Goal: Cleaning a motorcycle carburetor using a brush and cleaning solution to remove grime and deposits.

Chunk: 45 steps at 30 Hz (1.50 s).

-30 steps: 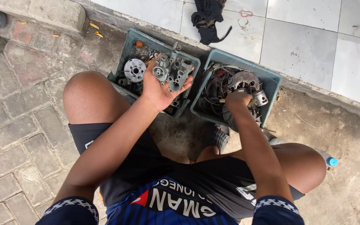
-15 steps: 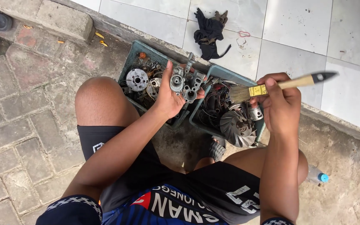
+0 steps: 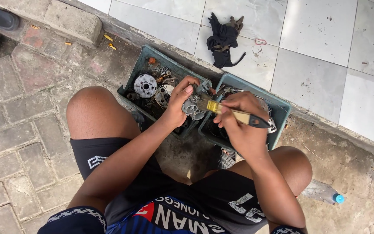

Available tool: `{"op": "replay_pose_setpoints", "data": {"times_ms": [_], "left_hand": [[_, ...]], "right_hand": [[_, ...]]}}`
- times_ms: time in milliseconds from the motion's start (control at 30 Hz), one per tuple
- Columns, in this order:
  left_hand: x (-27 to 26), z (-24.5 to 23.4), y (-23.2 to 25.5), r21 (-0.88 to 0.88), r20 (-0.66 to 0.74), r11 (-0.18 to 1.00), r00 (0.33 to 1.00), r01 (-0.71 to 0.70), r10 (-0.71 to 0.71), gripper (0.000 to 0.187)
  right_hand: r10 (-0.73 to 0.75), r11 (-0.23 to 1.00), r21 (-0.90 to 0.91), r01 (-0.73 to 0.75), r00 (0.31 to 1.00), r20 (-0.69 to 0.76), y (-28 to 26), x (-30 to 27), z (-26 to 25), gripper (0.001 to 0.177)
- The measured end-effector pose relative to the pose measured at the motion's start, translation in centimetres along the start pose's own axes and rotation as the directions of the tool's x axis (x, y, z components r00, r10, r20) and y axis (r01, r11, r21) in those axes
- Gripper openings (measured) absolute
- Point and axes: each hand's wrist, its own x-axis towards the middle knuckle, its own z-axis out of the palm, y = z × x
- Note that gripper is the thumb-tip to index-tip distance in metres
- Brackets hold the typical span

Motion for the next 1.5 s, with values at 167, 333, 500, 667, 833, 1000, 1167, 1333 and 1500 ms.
{"op": "replay_pose_setpoints", "data": {"times_ms": [167,333,500,667,833,1000,1167,1333,1500], "left_hand": [[-0.4,0.3,0.2,0.077,-0.034,0.996,0.998,0.049,-0.047,0.029],[-0.5,0.0,-1.5,0.058,-0.073,0.99,0.99,0.125,-0.121,0.027],[-0.6,0.7,-0.5,0.008,-0.092,0.979,0.975,0.204,-0.203,0.031],[-0.6,-1.4,-3.7,-0.049,-0.11,0.962,0.956,0.267,-0.271,0.033],[-0.5,-0.8,-2.8,0.023,-0.101,0.96,0.956,0.28,-0.277,0.036],[-0.4,-0.9,-2.4,-0.102,-0.108,0.949,0.945,0.298,-0.308,0.037],[-0.4,-2.1,-5.2,-0.089,-0.115,0.948,0.942,0.305,-0.314,0.039],[-0.4,-2.2,-5.7,-0.178,-0.174,0.924,0.914,0.338,-0.367,0.039],[-0.7,-2.7,-5.9,-0.161,-0.136,0.921,0.916,0.355,-0.377,0.041]], "right_hand": [[-0.014,0.954,-0.297,0.038,0.996,0.085,0.2,0.9,0.9,0.008],[0.052,0.964,-0.263,-0.027,0.995,0.087,0.0,2.5,-0.3,0.013],[0.259,0.953,-0.193,-0.233,0.958,0.121,1.9,2.1,-1.2,0.014],[0.223,0.97,-0.132,-0.203,0.962,0.155,1.2,2.5,-0.6,0.014],[0.255,0.956,-0.176,-0.236,0.962,0.096,1.0,2.4,-0.3,0.015],[0.289,0.956,-0.098,-0.275,0.941,0.179,0.9,2.8,-1.3,0.017],[0.189,0.97,-0.178,-0.165,0.974,0.128,1.2,2.3,-0.2,0.014],[0.195,0.973,-0.15,-0.175,0.973,0.124,1.6,2.6,-0.7,0.018],[0.305,0.952,-0.066,-0.298,0.942,0.14,1.7,2.2,-0.3,0.014]]}}
